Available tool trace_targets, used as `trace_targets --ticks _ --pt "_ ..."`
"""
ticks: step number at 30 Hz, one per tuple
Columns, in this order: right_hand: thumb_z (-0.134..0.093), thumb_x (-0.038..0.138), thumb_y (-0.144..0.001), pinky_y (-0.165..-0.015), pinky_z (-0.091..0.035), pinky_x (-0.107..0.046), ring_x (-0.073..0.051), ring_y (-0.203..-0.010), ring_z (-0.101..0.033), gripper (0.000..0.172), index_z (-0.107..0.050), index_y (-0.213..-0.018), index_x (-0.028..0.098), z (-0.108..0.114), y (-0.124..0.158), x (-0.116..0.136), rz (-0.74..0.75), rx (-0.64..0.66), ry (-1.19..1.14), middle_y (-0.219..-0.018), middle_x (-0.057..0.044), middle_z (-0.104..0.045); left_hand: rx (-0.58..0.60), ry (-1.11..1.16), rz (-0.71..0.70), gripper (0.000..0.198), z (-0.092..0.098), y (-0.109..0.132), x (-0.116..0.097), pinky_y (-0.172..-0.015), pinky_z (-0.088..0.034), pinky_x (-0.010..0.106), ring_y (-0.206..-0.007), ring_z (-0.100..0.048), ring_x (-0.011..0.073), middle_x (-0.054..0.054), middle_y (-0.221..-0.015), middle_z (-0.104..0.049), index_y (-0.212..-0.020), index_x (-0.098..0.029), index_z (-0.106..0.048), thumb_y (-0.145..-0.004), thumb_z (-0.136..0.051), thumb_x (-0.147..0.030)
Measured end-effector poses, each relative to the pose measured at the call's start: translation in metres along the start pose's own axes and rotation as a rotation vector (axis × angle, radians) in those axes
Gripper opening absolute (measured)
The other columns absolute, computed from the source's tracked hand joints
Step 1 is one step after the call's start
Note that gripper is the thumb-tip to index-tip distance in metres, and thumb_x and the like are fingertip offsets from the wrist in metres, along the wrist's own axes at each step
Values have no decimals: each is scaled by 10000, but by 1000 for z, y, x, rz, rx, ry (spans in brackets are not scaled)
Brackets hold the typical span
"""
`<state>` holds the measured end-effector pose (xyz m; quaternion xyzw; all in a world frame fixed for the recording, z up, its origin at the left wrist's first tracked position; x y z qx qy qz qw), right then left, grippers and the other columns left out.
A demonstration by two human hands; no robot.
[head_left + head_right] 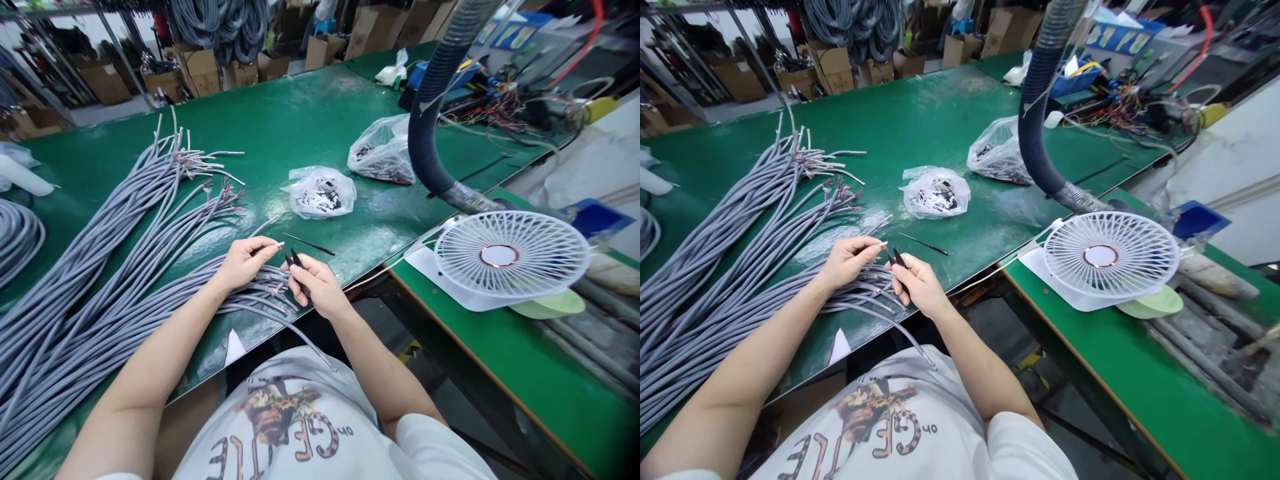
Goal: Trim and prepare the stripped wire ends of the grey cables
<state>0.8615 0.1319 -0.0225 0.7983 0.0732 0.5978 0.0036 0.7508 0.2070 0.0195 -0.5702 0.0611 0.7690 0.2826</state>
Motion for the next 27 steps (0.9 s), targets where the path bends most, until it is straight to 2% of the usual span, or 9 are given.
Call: trace_targets --ticks 13,20,27 --pt "-586 380 -816 -318 -231 -160 -33 -303 -366 222 -572 -866 164 -1 -6 -2 -2 -13 -23 -472 85 -503 -12 -28 -29 233 1 3 0 -634 -451 222 -660 -606 144 57 -779 -726 -829 -138 -749 -801 -609 -322" --pt "-584 386 -824 -323 -218 -164 -31 -304 -340 230 -576 -885 164 1 -7 -7 12 -44 -37 -464 95 -465 -8 -2 -10 235 0 2 1 -627 -446 224 -637 -591 140 45 -739 -710 -800 -139 -744 -792 -619 -339" --pt "-578 402 -837 -333 -209 -171 -28 -309 -327 233 -582 -862 170 -1 -10 -8 92 -96 -46 -465 93 -447 26 -5 -8 276 -1 1 2 -601 -420 218 -602 -546 123 21 -665 -661 -780 -135 -726 -809 -587 -372"
Point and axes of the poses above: each hand's wrist, its own y-axis away from the middle knuckle, its own z-axis out of the back of the hand, x = y × z, the point moved 8 cm from there along -y, towards the middle knuckle
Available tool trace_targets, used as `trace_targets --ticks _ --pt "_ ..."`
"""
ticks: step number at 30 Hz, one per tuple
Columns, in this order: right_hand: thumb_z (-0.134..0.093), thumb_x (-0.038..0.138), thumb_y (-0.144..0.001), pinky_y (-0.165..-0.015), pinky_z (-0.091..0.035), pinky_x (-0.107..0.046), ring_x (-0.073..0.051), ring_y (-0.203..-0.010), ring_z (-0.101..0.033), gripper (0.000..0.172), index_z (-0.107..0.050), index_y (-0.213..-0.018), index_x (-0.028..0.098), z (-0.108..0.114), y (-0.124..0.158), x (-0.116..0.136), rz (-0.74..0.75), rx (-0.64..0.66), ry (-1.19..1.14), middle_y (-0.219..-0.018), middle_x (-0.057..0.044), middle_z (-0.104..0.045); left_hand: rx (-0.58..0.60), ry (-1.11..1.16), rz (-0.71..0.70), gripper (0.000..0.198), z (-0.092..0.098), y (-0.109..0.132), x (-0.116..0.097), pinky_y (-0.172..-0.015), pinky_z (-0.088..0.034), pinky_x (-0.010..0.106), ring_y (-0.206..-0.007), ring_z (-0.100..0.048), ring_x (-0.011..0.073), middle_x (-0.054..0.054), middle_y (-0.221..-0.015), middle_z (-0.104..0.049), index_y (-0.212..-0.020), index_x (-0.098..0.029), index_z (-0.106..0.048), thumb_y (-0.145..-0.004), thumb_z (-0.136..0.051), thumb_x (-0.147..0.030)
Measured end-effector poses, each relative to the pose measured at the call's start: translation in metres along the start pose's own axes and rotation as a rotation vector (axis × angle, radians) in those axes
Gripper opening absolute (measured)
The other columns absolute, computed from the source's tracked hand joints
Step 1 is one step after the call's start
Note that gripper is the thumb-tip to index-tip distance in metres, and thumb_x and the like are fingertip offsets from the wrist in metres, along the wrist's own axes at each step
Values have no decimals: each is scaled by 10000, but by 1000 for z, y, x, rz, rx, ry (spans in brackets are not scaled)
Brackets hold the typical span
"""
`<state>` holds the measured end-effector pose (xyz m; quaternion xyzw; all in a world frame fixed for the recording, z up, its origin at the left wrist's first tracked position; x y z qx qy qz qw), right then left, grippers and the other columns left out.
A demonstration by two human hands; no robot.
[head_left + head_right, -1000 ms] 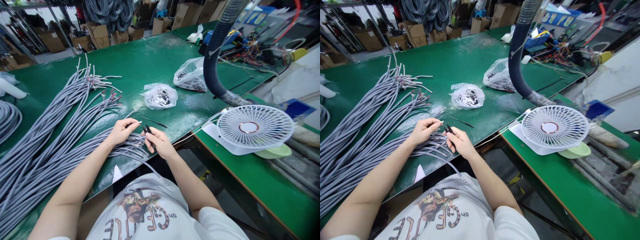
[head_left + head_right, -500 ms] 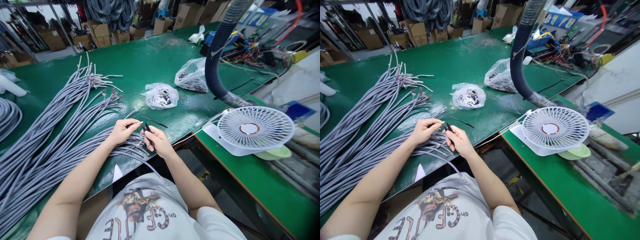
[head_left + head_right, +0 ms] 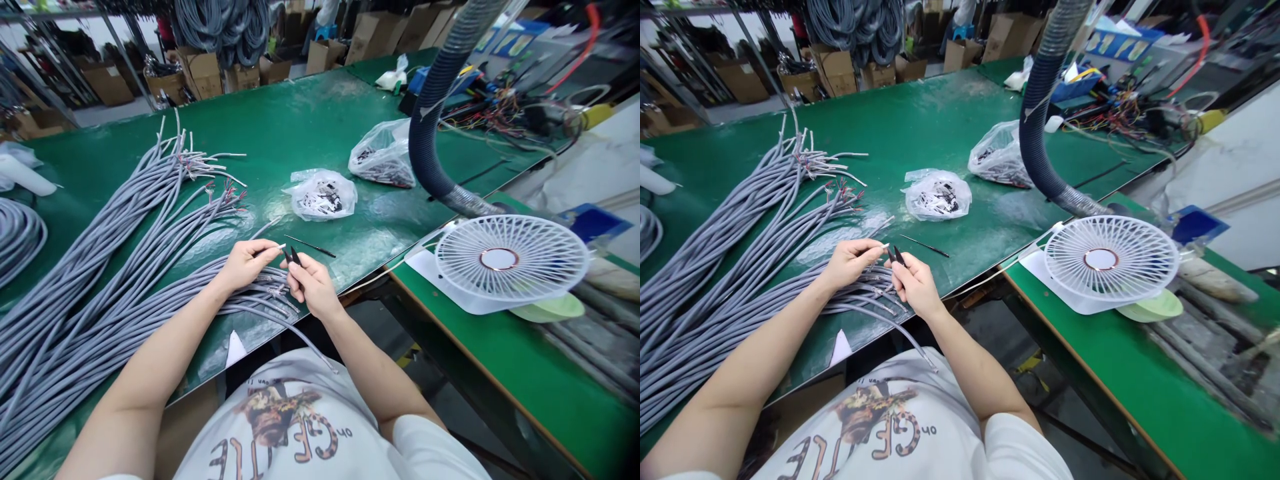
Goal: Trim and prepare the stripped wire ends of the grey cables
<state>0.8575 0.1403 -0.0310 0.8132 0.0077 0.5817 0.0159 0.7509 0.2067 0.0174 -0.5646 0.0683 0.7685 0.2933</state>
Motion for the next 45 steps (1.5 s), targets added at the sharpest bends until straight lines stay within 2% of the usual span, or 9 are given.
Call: trace_targets --ticks 13,18,21,24,27,32,36,41,45 --pt "-570 388 -845 -356 -221 -187 -33 -324 -325 209 -586 -852 180 -3 -7 0 113 -91 4 -477 84 -448 60 70 10 338 -1 -5 7 -593 -384 217 -580 -492 103 19 -649 -630 -717 -125 -701 -832 -548 -404" --pt "-618 384 -798 -345 -210 -183 -28 -302 -312 221 -588 -836 168 -9 -12 -3 29 -93 -111 -456 90 -448 58 32 6 357 -2 -6 9 -613 -390 215 -604 -505 102 20 -673 -634 -720 -113 -685 -847 -523 -404" --pt "-661 386 -759 -338 -209 -171 -22 -302 -290 239 -569 -812 173 5 -19 7 13 -149 -232 -448 104 -409 80 -34 16 354 -7 -3 11 -615 -392 216 -614 -512 108 17 -671 -634 -742 -108 -687 -848 -510 -397" --pt "-690 357 -738 -351 -224 -159 -16 -319 -284 231 -549 -798 184 39 -22 37 179 -302 -308 -458 112 -379 135 -70 44 339 -15 1 11 -620 -396 214 -624 -525 113 19 -681 -644 -746 -105 -685 -836 -509 -381" --pt "-655 345 -781 -361 -261 -171 -25 -323 -319 189 -581 -843 182 46 -20 52 184 -230 -178 -471 96 -427 126 -57 72 346 -14 1 12 -591 -375 211 -579 -485 97 11 -654 -623 -729 -103 -674 -831 -500 -384" --pt "-605 380 -820 -331 -230 -176 -31 -297 -330 223 -601 -864 162 20 -7 25 -33 9 50 -465 86 -466 121 -41 83 352 -9 -3 13 -536 -321 209 -517 -390 77 -23 -556 -525 -743 -107 -665 -837 -493 -400" --pt "-558 395 -848 -338 -241 -186 -36 -299 -320 233 -604 -895 172 13 -3 17 -41 26 166 -462 96 -442 126 -24 88 350 -9 -2 14 -543 -330 208 -523 -403 80 -26 -547 -516 -738 -110 -656 -837 -493 -403" --pt "-625 286 -808 -529 -429 -233 -102 -518 -538 188 -671 -954 176 20 -5 53 358 -140 679 -655 10 -629 151 -8 72 339 -11 -2 14 -613 -384 214 -602 -493 99 11 -662 -612 -734 -110 -656 -831 -502 -396" --pt "-503 197 -863 -671 -451 -245 -148 -713 -630 226 -682 -995 158 -3 -6 63 638 46 1121 -835 -67 -706 174 -23 61 335 -14 -2 14 -616 -388 217 -614 -507 109 14 -669 -624 -718 -110 -651 -820 -498 -390"
Point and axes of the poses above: each hand's wrist, its own y-axis away from the middle knuckle, its own z-axis out of the back of the hand, x = y × z, the point moved 8 cm from there along -y, towards the middle knuckle
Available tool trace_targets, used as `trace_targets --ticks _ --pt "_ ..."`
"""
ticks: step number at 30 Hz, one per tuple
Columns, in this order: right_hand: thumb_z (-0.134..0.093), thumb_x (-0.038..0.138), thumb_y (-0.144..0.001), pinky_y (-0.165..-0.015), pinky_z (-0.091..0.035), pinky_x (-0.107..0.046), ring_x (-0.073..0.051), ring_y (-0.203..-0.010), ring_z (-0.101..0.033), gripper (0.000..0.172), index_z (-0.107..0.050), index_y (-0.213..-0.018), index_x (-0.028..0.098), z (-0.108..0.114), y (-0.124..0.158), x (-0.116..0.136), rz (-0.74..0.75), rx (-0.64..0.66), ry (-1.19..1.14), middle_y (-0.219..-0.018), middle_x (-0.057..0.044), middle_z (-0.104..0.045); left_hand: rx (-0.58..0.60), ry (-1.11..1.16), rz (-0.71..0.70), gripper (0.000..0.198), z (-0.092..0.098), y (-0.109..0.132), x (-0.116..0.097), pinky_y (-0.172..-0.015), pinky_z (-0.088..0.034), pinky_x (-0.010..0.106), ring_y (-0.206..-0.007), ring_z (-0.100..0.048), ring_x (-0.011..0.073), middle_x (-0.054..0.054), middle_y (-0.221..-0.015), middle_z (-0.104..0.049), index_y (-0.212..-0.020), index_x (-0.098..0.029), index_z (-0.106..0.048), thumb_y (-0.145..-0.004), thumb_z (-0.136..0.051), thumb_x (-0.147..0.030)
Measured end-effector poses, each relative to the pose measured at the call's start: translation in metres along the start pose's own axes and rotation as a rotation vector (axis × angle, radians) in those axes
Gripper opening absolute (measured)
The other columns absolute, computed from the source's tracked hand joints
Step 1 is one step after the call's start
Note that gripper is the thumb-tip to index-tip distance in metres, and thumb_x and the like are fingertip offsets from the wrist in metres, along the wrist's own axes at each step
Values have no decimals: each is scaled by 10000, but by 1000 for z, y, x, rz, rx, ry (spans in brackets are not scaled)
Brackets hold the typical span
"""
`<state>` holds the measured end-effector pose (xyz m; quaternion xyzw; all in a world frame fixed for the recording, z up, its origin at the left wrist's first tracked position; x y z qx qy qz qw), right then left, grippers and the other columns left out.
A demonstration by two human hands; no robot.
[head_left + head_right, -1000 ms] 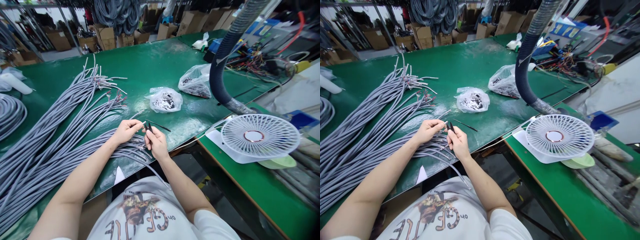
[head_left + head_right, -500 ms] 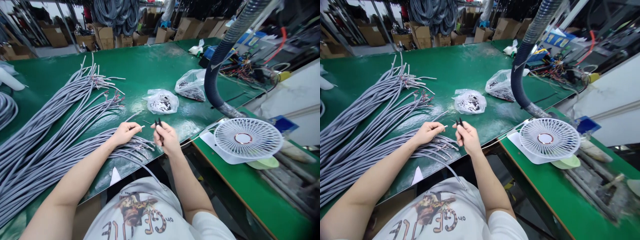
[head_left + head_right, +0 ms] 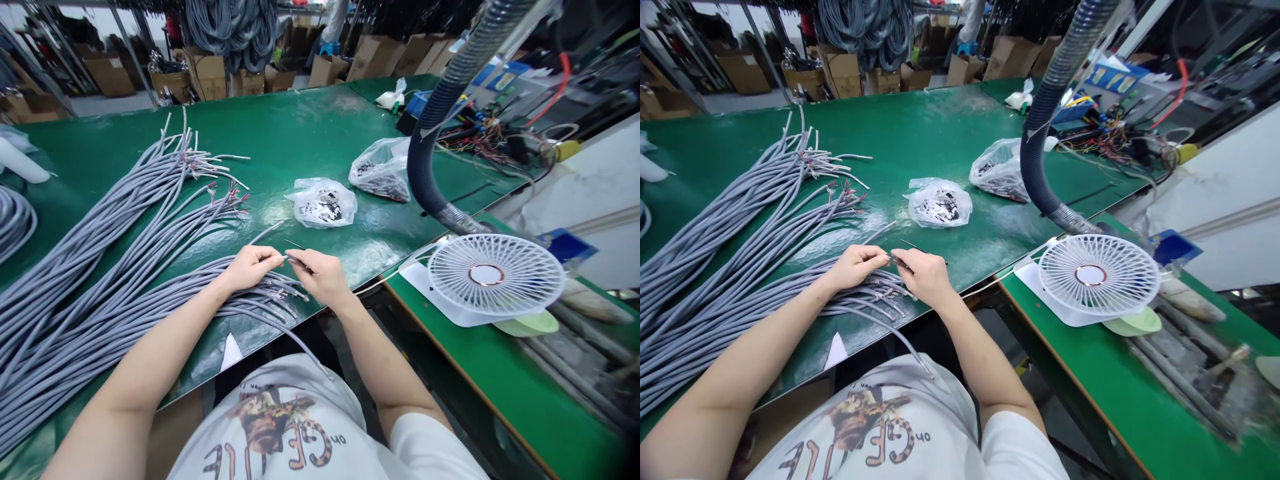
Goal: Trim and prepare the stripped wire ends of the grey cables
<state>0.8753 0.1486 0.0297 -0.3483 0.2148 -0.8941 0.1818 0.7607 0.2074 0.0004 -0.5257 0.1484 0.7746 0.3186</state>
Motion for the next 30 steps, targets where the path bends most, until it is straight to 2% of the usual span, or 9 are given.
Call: trace_targets --ticks 4,7,11,15,18,22,24,26,30 --pt "-484 135 -822 -633 -402 -237 -152 -694 -617 223 -667 -948 153 -7 -7 4 110 187 204 -806 -67 -703 47 -60 -9 317 -4 1 -1 -578 -359 210 -576 -471 99 -5 -619 -587 -736 -107 -662 -814 -493 -363" --pt "-474 122 -813 -615 -371 -231 -147 -693 -599 201 -653 -901 150 -8 -13 1 82 304 158 -796 -61 -692 93 -96 6 310 -7 2 1 -551 -335 204 -548 -428 87 -24 -565 -525 -723 -105 -659 -818 -500 -353" --pt "-473 229 -853 -589 -352 -228 -110 -597 -508 197 -630 -770 142 -15 -20 -15 -58 346 -168 -669 -18 -614 133 -80 -27 347 -8 4 0 -560 -342 203 -558 -428 84 -21 -577 -520 -722 -102 -661 -837 -505 -390" --pt "-608 340 -754 -468 -260 -215 -60 -451 -336 209 -592 -686 143 -38 -18 -39 -364 289 -650 -496 59 -422 87 -45 -50 328 1 5 -1 -555 -347 204 -552 -437 83 -12 -601 -555 -781 -101 -682 -827 -535 -390" --pt "-700 392 -659 -395 -136 -208 -29 -361 -188 273 -580 -683 148 -59 -10 -44 -614 227 -989 -405 115 -277 -13 2 -47 308 10 4 1 -577 -368 210 -581 -474 92 7 -663 -601 -818 -106 -686 -824 -545 -379" --pt "-729 377 -637 -372 -119 -205 -22 -323 -166 274 -559 -654 162 -68 -7 -30 -706 131 -1193 -364 131 -240 -193 54 -26 279 22 3 8 -542 -351 206 -527 -439 79 -22 -595 -538 -900 -111 -659 -828 -552 -358" --pt "-715 389 -666 -372 -131 -208 -27 -332 -172 274 -554 -653 168 -63 -7 -27 -689 69 -1158 -381 125 -238 -194 99 -18 286 22 2 9 -512 -338 201 -498 -416 72 -32 -579 -516 -910 -113 -650 -823 -560 -370" --pt "-682 400 -707 -380 -165 -214 -38 -359 -205 258 -579 -682 166 -50 -8 -28 -622 -6 -996 -415 106 -280 -164 139 -3 303 20 0 9 -494 -331 199 -486 -408 69 -28 -578 -522 -867 -113 -651 -819 -562 -398" --pt "-584 319 -807 -507 -364 -234 -90 -500 -433 181 -665 -870 170 -10 -16 -25 -305 -73 -402 -596 19 -548 -123 202 54 346 20 -1 12 -459 -299 197 -447 -374 64 -38 -517 -489 -864 -106 -662 -799 -577 -436"
Point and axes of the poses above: each hand's wrist, its own y-axis away from the middle knuckle, its own z-axis out of the back of the hand, x = y × z, the point moved 8 cm from there along -y, towards the middle knuckle
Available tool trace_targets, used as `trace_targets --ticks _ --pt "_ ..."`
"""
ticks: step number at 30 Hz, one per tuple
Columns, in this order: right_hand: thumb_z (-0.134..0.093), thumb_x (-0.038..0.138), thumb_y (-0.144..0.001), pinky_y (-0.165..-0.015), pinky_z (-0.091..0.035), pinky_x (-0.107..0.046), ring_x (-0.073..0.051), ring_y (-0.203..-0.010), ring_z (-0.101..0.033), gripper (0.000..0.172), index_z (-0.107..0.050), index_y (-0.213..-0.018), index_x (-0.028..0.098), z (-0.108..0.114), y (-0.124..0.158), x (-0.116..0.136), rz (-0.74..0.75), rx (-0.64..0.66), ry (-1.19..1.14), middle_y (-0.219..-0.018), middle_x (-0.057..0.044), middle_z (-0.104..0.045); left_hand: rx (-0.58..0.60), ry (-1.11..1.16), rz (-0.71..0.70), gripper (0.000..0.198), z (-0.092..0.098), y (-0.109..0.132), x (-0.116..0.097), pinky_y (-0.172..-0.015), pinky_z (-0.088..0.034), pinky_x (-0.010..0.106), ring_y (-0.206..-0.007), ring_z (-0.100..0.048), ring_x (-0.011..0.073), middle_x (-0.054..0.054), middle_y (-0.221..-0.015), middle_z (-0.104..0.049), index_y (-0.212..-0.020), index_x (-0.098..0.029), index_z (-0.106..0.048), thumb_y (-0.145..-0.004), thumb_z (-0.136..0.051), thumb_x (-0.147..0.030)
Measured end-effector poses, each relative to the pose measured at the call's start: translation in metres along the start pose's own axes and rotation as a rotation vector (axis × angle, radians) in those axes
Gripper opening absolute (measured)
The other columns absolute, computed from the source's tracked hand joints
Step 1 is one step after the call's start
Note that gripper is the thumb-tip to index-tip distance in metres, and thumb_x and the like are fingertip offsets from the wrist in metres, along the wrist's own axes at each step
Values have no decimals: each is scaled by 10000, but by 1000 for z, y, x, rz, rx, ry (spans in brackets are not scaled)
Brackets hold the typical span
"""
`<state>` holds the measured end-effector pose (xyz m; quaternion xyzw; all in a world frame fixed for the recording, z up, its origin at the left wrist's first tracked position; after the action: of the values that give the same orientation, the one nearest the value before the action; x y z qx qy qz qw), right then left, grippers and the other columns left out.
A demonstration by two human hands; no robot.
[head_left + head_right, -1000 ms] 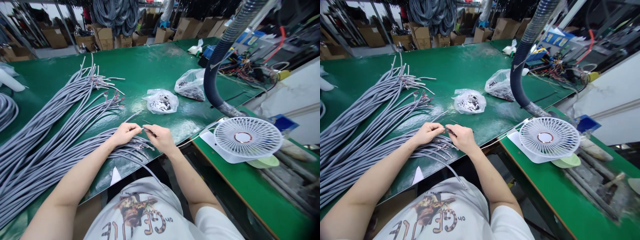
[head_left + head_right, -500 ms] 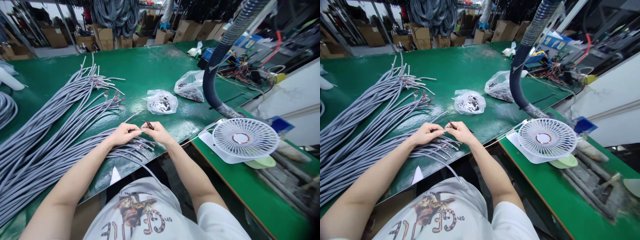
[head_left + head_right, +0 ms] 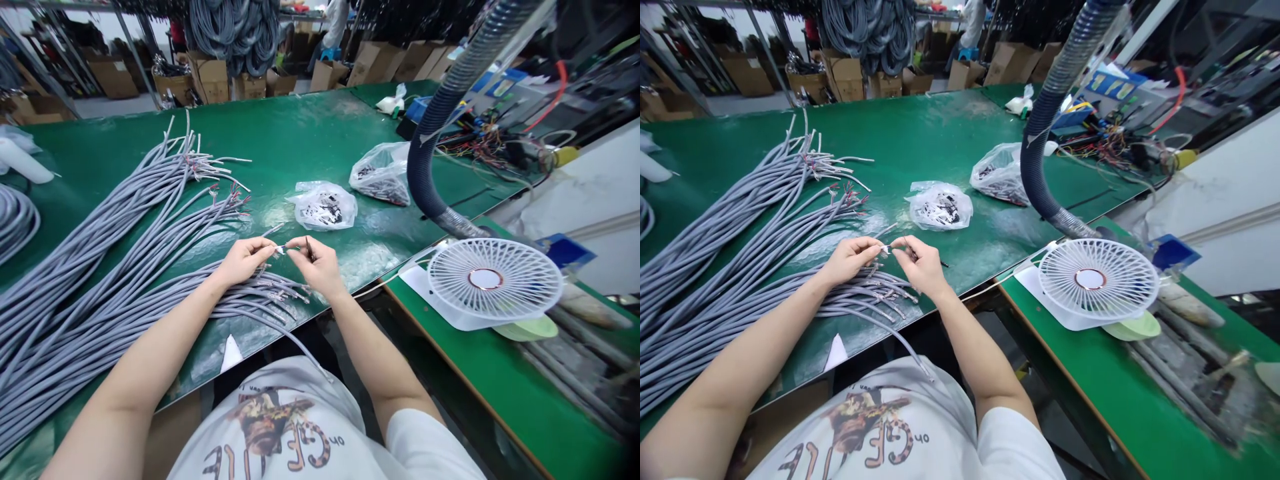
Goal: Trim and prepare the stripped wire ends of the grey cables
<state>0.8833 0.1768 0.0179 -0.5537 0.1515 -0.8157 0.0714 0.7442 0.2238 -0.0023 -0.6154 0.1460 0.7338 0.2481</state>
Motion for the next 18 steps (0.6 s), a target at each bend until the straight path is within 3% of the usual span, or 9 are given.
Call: trace_targets --ticks 4,6,9,13,18 --pt "-481 180 -833 -674 -441 -239 -136 -706 -597 305 -661 -1080 187 -1 -3 17 342 189 380 -874 -51 -694 26 19 43 368 -2 0 3 -457 -295 198 -441 -379 65 -35 -504 -488 -860 -98 -674 -785 -587 -447" --pt "-474 144 -814 -655 -423 -229 -136 -681 -599 334 -670 -1081 192 -8 -3 17 438 283 513 -806 -43 -696 45 -2 60 373 -4 0 4 -463 -301 200 -443 -388 68 -33 -502 -493 -864 -94 -680 -781 -587 -446" --pt "-485 140 -806 -603 -378 -227 -132 -615 -571 307 -690 -1031 181 -15 -4 17 497 318 626 -705 -34 -672 84 -38 77 382 -6 0 7 -483 -314 202 -464 -411 72 -19 -531 -533 -893 -89 -686 -789 -574 -439" --pt "-480 140 -799 -604 -358 -224 -128 -648 -558 226 -685 -892 152 -19 -9 16 399 329 521 -738 -40 -667 151 -100 72 383 -10 0 9 -484 -306 199 -472 -395 66 4 -592 -583 -861 -92 -689 -825 -517 -432" --pt "-546 245 -762 -541 -305 -223 -95 -544 -432 181 -618 -633 140 -18 -21 -2 41 321 210 -548 20 -523 240 -245 -1 361 -17 4 5 -542 -348 198 -527 -448 80 4 -604 -594 -745 -105 -681 -843 -502 -403"
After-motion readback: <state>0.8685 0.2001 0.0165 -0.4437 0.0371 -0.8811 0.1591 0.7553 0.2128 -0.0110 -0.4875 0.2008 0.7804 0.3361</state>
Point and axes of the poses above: each hand's wrist, its own y-axis away from the middle knuckle, its own z-axis out of the back of the hand, x = y × z, the point moved 8 cm from there along -y, towards the middle knuckle
